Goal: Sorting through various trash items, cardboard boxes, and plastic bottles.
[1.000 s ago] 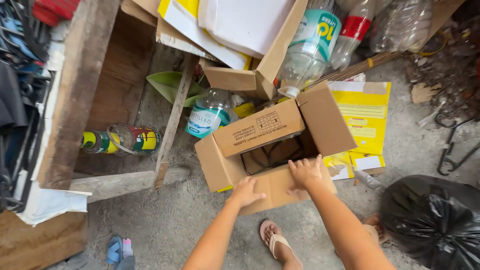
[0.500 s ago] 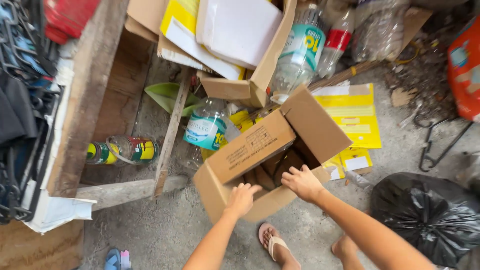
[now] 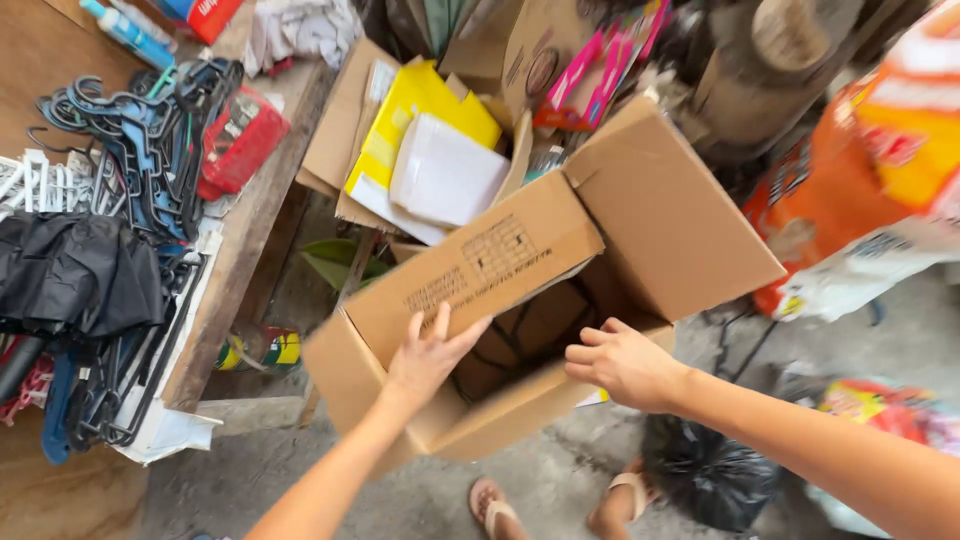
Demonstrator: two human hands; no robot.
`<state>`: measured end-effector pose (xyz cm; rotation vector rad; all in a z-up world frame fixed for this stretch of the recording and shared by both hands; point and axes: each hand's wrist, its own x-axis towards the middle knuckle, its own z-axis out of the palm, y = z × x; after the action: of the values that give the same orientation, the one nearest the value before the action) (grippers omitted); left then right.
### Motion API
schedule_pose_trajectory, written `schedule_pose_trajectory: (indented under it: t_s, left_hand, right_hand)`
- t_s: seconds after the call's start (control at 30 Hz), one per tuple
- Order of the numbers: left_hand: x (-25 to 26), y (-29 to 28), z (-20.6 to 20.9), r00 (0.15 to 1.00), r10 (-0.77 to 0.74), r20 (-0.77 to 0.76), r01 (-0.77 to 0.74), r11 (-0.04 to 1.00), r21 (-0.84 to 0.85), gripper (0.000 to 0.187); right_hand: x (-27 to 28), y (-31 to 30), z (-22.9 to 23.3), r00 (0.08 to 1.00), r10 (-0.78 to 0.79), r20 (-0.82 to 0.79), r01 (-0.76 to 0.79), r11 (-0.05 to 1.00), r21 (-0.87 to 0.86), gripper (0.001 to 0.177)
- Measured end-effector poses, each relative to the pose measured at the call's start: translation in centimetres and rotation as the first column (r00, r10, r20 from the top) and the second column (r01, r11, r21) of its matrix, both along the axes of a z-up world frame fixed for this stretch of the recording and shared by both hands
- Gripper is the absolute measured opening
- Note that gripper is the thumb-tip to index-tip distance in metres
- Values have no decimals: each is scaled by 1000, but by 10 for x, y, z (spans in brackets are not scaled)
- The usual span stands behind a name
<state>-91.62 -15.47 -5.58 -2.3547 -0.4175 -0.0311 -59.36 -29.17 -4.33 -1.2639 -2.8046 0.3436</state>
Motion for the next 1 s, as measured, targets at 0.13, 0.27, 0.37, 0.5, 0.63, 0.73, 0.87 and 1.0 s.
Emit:
schedule_pose_trajectory:
  t_s: [0.13,0.27,0.37,0.5,0.63,0.73,0.87,1.0]
  left_hand:
    - [63,23,106,960,-204,191,239,954,-182,50]
    - [111,61,208,936,50,349,191,760,-621,57]
    - [155,79,209,966,-105,236,95,994,52,56]
    - [243,31,132,981,-119,150,57,928,368,52]
    - [324,-2,17,949,-156,275,238,924,-298,83]
    - [378,-20,-11,910,-89,405,237,913,-332,95]
    - [462,-65,-2,931,-181,317,338,758,-558,81]
    - [520,-89,32,935,-282,215,345,582,-737,67]
  right_hand:
    - [56,-7,62,995,-97,-21,97,995,-1,16]
    - [122,-32,91,993,-105,47,99,988,122,25]
    - [161,-54,123,986,-155,59,138,963,233,24]
    - [172,-70,165,978,-204,42,189,955,231,16]
    - [192,-96,187,957,-284,-51,289,938,190,18]
    - [199,-117,199,939,-343,-20,338,911,236,19]
    - [219,-136,203,915,-401,31,360,851,381,12]
    - [249,-146,205,853,-496,165,425,842,332,6]
